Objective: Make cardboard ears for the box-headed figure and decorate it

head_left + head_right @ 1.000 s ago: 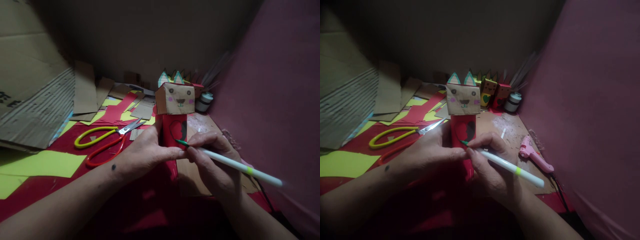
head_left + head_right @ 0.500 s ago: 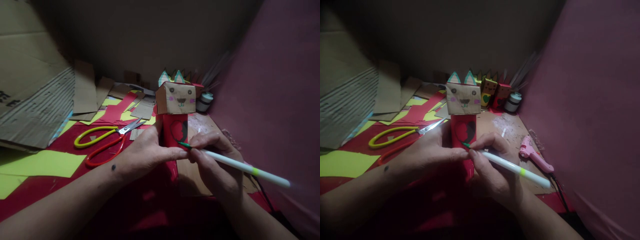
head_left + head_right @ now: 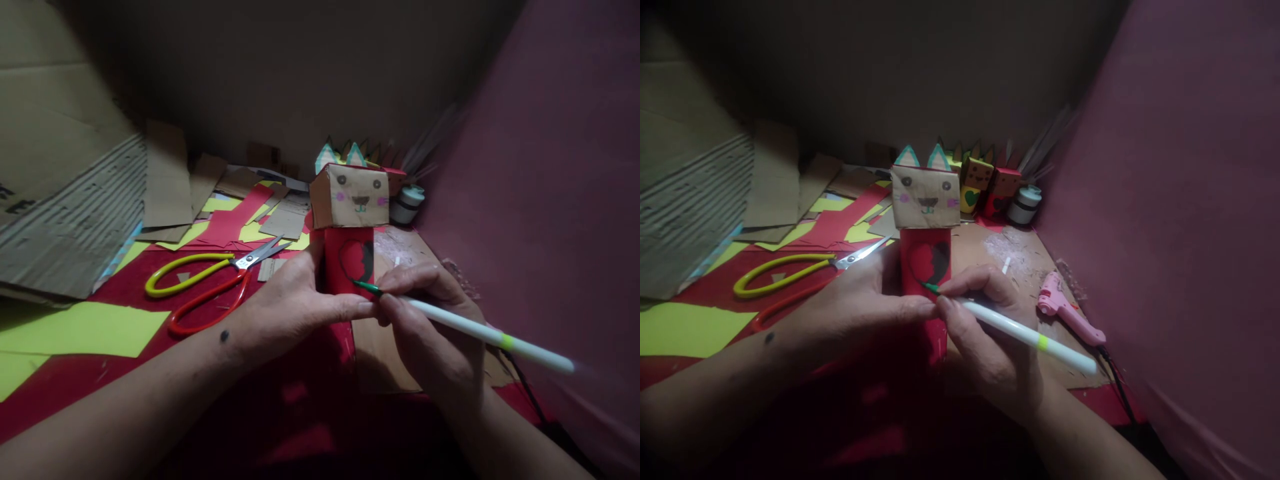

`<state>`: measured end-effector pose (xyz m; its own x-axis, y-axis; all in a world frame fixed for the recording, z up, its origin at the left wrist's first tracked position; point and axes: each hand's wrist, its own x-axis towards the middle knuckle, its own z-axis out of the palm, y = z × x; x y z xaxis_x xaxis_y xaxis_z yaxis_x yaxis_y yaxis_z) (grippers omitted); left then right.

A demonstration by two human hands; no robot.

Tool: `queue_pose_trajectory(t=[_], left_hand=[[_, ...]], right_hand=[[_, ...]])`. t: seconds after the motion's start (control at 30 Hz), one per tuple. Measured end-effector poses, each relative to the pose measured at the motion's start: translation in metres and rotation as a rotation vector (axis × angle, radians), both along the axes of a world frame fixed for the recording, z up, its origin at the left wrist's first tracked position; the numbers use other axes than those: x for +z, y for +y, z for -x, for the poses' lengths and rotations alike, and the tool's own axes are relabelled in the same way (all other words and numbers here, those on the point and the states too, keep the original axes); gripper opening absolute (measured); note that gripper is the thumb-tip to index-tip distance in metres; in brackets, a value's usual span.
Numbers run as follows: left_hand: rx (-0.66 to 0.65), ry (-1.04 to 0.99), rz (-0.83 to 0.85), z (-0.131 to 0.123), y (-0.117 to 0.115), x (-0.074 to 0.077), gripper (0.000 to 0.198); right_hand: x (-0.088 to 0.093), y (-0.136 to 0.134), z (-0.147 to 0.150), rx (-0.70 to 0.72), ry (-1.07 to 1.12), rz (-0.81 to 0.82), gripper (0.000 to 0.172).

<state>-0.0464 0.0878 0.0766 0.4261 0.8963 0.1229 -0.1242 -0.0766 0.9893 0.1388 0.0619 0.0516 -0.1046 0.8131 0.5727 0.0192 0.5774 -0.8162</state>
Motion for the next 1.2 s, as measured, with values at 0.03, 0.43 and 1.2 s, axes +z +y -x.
queue_pose_trajectory(t=[0.03,0.43,1.2], left_hand=[[0.008,-0.003,0.011,-0.0002,-0.0002,0.0002,0.049],[-0.007,-0.039,0.043,-0.0013,-0.0007,-0.0006,0.047],[-0.069,-0.089,0.056,-0.0009,0.0011,-0.0037,0.044]], right_hand=[[-0.0001,-0.0001,0.0002,-0.001,0.013,0.001,0.015],[-0.0021,0.0008,-0.0005,-0.013,0.055,-0.018,0.014],[-0.0046,0.0007,0.0031,-0.013,0.130,-0.006,0.014]])
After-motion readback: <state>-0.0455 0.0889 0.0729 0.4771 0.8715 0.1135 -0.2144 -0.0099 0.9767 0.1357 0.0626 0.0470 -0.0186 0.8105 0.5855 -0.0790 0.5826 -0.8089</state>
